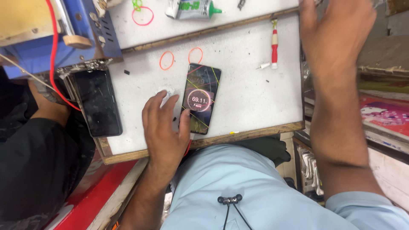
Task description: The person applies adhesive to the internal frame of a disassembled smartphone, then attaches a green back cover and presses it into place. They connect a charging cable, test the screen, and secure the device with multiple rubber bands while it charges.
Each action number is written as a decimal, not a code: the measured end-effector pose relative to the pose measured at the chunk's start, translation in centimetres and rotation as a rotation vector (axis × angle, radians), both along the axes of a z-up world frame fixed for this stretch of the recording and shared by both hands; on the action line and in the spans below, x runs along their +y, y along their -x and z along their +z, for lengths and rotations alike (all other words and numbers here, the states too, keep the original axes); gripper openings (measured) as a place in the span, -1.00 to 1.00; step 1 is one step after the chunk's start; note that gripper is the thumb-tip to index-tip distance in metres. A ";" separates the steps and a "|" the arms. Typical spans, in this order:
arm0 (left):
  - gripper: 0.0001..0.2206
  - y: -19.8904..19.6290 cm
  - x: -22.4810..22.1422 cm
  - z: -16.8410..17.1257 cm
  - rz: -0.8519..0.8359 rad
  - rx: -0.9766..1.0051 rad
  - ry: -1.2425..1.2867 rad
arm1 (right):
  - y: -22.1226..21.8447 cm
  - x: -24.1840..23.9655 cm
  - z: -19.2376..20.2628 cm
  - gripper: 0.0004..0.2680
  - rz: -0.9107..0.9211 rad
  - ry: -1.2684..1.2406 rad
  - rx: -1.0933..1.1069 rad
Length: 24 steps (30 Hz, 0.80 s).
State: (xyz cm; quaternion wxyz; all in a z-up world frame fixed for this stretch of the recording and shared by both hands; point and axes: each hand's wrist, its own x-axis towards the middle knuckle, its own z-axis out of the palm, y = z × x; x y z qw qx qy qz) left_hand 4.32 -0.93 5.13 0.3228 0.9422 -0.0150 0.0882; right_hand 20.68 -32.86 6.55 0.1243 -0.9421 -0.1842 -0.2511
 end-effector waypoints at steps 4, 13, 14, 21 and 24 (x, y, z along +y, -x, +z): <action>-0.68 -0.9 1.4 1.6 0.044 -0.024 0.045 | 4.3 0.9 -1.0 -0.84 -0.024 -0.009 0.285; -0.60 -10.1 0.2 0.9 -0.270 -0.254 -0.143 | 8.3 2.1 -2.1 -0.81 0.002 -0.061 0.378; -0.57 -12.4 -0.3 0.7 -0.287 -0.308 -0.205 | 8.4 2.1 -2.2 -0.81 0.034 -0.099 0.336; -0.61 -19.0 -2.3 0.7 -0.512 -0.440 -0.313 | 10.6 1.9 -2.8 -0.91 -0.052 -0.925 0.539; -0.63 -15.3 -4.0 1.8 -0.551 -0.326 -0.080 | 10.9 1.8 -3.0 -0.90 0.090 -1.202 0.578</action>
